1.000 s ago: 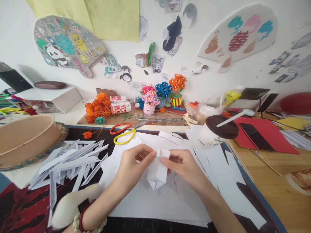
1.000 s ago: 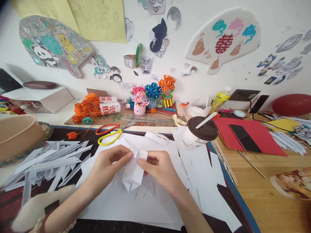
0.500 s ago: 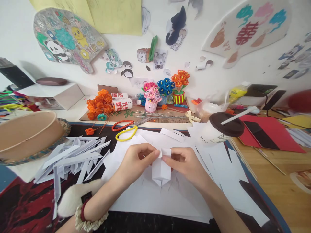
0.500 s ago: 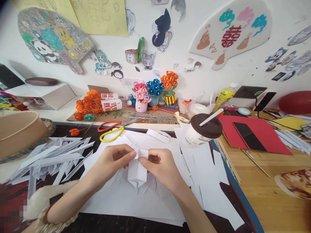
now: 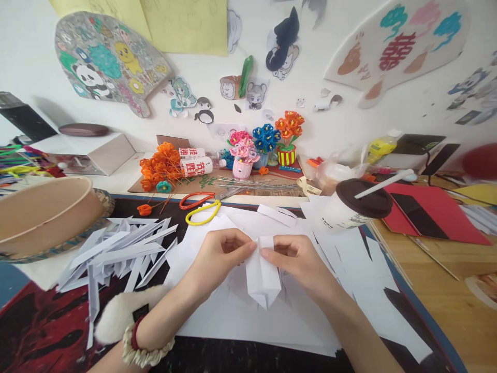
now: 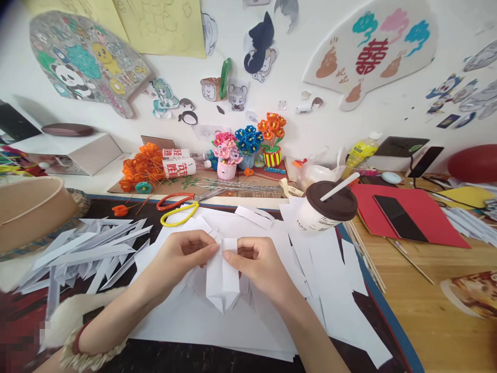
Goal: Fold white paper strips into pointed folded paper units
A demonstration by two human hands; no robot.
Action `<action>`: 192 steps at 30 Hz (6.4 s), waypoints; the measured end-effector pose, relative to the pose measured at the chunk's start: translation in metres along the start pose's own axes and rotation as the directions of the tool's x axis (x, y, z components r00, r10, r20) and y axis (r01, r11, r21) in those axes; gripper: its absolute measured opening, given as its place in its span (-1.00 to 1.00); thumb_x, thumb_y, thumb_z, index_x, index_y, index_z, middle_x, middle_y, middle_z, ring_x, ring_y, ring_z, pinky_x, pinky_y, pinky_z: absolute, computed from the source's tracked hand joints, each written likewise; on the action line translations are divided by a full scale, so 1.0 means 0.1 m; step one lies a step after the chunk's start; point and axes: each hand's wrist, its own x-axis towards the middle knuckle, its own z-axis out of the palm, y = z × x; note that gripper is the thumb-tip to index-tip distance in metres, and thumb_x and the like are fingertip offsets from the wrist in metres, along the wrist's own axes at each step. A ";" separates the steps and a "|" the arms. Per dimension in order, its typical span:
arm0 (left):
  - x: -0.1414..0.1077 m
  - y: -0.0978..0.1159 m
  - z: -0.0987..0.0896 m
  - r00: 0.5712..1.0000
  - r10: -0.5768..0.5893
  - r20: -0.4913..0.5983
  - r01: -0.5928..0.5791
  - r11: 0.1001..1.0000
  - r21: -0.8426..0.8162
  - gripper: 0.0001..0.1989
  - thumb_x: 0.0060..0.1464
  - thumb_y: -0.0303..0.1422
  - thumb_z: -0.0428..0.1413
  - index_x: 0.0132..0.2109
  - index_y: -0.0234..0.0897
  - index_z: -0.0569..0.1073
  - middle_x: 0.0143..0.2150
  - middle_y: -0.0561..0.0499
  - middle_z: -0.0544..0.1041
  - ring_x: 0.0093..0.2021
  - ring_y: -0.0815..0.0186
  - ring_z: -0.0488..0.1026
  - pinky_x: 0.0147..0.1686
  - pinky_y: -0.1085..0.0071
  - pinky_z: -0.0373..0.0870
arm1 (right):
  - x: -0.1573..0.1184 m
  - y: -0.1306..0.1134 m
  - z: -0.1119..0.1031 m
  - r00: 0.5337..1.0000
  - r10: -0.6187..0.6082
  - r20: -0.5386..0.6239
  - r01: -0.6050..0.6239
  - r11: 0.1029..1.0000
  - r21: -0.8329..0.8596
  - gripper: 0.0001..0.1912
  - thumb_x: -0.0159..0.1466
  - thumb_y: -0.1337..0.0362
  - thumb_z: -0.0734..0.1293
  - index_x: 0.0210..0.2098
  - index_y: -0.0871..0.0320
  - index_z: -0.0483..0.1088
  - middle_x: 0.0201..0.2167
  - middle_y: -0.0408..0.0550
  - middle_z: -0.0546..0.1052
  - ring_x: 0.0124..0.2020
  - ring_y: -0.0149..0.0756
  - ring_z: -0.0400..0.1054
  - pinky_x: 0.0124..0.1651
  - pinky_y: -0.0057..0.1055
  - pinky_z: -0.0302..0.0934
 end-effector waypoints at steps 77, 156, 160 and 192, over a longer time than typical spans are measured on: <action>0.00 0.08 -0.03 0.999 0.008 0.046 -0.007 1.000 -0.022 -0.82 0.00 -0.30 0.22 -0.44 -0.33 0.48 -0.46 0.06 0.46 -0.42 0.39 0.35 -0.39 0.47 0.27 | -0.04 0.07 0.06 0.998 -0.063 -0.019 0.061 0.994 -0.085 -0.66 0.11 0.22 0.40 -0.63 0.13 0.17 -0.63 -0.30 0.02 -0.56 -0.45 -0.11 -0.51 -0.42 -0.17; -0.01 0.07 -0.06 0.991 0.076 0.112 -0.091 0.986 0.139 -0.83 0.12 -0.31 0.11 -0.37 -0.33 0.41 -0.45 0.07 0.39 -0.42 0.40 0.29 -0.41 0.45 0.21 | -0.03 0.05 0.05 1.000 -0.012 0.013 0.013 0.999 -0.033 -0.59 0.09 0.16 0.43 -0.64 0.13 0.13 -0.62 -0.29 0.05 -0.56 -0.47 -0.06 -0.53 -0.46 -0.14; -0.01 0.06 -0.07 0.989 0.084 0.119 -0.100 0.986 0.134 -0.84 0.11 -0.32 0.13 -0.36 -0.33 0.41 -0.44 0.06 0.40 -0.41 0.40 0.30 -0.40 0.45 0.22 | -0.03 0.05 0.05 1.000 -0.011 0.021 0.012 0.999 -0.034 -0.53 0.12 0.17 0.42 -0.65 0.12 0.05 -0.63 -0.31 -0.02 -0.57 -0.48 -0.11 -0.54 -0.45 -0.21; -0.04 0.00 -0.01 0.965 0.212 0.152 -0.257 0.880 0.400 -0.80 0.22 -0.31 0.03 -0.34 -0.28 0.43 -0.43 0.06 0.44 -0.42 0.37 0.32 -0.41 0.46 0.23 | -0.05 0.01 0.02 0.996 -0.087 -0.021 0.087 0.996 -0.036 -0.73 0.10 0.27 0.39 -0.61 0.15 0.23 -0.64 -0.29 0.09 -0.58 -0.47 -0.03 -0.53 -0.46 -0.11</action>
